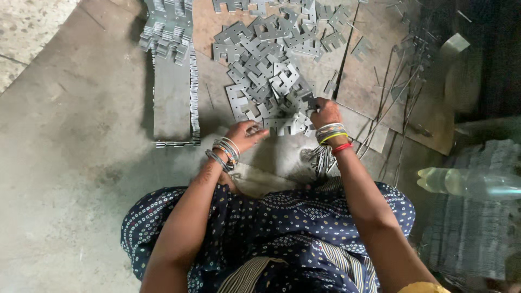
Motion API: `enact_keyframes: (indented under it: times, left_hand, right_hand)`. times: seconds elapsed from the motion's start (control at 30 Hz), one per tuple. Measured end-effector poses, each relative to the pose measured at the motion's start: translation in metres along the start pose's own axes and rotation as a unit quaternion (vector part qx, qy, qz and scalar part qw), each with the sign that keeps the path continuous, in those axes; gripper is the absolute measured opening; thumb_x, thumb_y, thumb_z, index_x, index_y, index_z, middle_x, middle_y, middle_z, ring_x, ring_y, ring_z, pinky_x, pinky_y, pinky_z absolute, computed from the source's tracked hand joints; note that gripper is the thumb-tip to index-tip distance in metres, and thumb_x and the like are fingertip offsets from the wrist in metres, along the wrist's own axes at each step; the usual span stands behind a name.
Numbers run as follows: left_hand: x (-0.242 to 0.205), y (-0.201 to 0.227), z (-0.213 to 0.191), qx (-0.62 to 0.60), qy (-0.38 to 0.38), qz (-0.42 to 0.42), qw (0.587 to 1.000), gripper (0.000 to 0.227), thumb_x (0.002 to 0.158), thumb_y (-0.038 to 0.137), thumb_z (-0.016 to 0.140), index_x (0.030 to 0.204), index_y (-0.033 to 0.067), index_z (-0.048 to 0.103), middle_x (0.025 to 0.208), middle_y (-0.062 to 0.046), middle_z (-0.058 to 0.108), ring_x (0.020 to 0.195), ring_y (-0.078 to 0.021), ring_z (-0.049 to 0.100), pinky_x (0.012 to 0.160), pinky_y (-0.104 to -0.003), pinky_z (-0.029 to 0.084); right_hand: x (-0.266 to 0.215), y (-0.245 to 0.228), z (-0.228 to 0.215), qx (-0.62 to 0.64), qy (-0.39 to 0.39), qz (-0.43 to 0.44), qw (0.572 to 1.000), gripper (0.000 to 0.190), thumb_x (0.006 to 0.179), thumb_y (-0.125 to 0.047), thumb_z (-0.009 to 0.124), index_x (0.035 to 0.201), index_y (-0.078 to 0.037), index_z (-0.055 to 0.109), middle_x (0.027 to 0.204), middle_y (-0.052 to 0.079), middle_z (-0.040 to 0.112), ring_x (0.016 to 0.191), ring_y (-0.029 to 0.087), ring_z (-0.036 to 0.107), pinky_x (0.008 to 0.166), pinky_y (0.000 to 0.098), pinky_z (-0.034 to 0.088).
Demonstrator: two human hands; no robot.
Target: The person sits on the floor and sorts small metal brackets from a large pile. They pick up brackets one by one, align them, and place them into a neat stack. The person continues this repetitive sorting process throughout the video.
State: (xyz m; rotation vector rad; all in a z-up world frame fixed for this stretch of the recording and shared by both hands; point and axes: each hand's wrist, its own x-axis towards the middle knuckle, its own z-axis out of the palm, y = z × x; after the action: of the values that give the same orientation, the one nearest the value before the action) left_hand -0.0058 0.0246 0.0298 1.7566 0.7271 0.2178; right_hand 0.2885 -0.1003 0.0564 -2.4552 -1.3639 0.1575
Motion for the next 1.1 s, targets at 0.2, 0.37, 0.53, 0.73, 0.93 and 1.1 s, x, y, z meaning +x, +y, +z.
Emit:
enact_keyframes:
  times: [0.2,0.37,0.53,0.73,0.93,1.1]
  left_hand:
    - [0.002,0.033,-0.014,-0.517,-0.058,-0.188,0.833,0.071,0.083,0.069,0.056,0.127,0.0141,0.05,0.104,-0.023,0.076,0.091,-0.0337,0.077,0.078,-0.052,0.064]
    - [-0.003,0.035,-0.018,-0.506,-0.056,-0.138,0.85,0.073,0.087,0.068,0.059,0.123,0.0037,0.06,0.104,-0.022,0.076,0.088,-0.0333,0.077,0.077,-0.05,0.067]
    - [0.0,0.039,-0.021,-0.49,-0.077,-0.135,0.858,0.091,0.086,0.081,0.044,0.118,-0.002,0.064,0.102,-0.022,0.077,0.088,-0.032,0.078,0.076,-0.047,0.067]
    - [0.0,0.04,-0.026,-0.507,-0.091,-0.151,0.844,0.104,0.078,0.089,0.037,0.117,-0.0032,0.065,0.102,-0.021,0.078,0.087,-0.0314,0.08,0.075,-0.044,0.067]
    - [0.011,0.019,-0.015,-0.441,-0.011,-0.13,0.888,0.083,0.077,0.076,0.061,0.115,0.0029,0.067,0.104,-0.023,0.075,0.088,-0.0349,0.075,0.077,-0.05,0.063]
    - [0.026,-0.01,0.0,-0.165,0.141,-0.059,0.975,0.085,0.08,0.073,0.061,0.126,0.0019,0.068,0.119,-0.017,0.074,0.113,-0.0321,0.069,0.099,-0.042,0.052]
  right_hand:
    - [-0.027,-0.001,-0.009,0.297,-0.092,0.056,0.949,0.042,0.08,-0.01,0.069,0.122,-0.011,0.069,0.101,0.016,0.075,0.089,0.038,0.076,0.075,0.0403,0.063]
    - [-0.048,0.025,0.038,-0.095,-0.018,0.024,0.995,0.053,0.07,-0.012,0.081,0.12,-0.007,0.067,0.11,0.024,0.071,0.104,0.046,0.065,0.089,0.0511,0.056]
    - [-0.047,0.053,0.056,-0.062,-0.004,0.038,0.997,0.052,0.067,-0.011,0.082,0.117,-0.006,0.068,0.114,0.027,0.068,0.106,0.048,0.064,0.092,0.0496,0.055]
    - [-0.064,0.064,0.049,0.005,-0.054,0.108,0.993,0.061,0.062,-0.016,0.086,0.119,-0.007,0.068,0.106,0.024,0.072,0.101,0.041,0.07,0.087,0.048,0.056]
    - [-0.091,0.083,0.007,0.009,-0.033,0.054,0.998,0.043,0.066,-0.016,0.078,0.108,-0.009,0.075,0.088,0.019,0.076,0.084,0.036,0.075,0.079,0.0444,0.059]
    - [-0.031,0.057,-0.051,-0.045,-0.22,-0.119,0.967,0.035,0.066,-0.028,0.078,0.099,-0.013,0.076,0.09,0.014,0.08,0.082,0.035,0.078,0.075,0.0428,0.062]
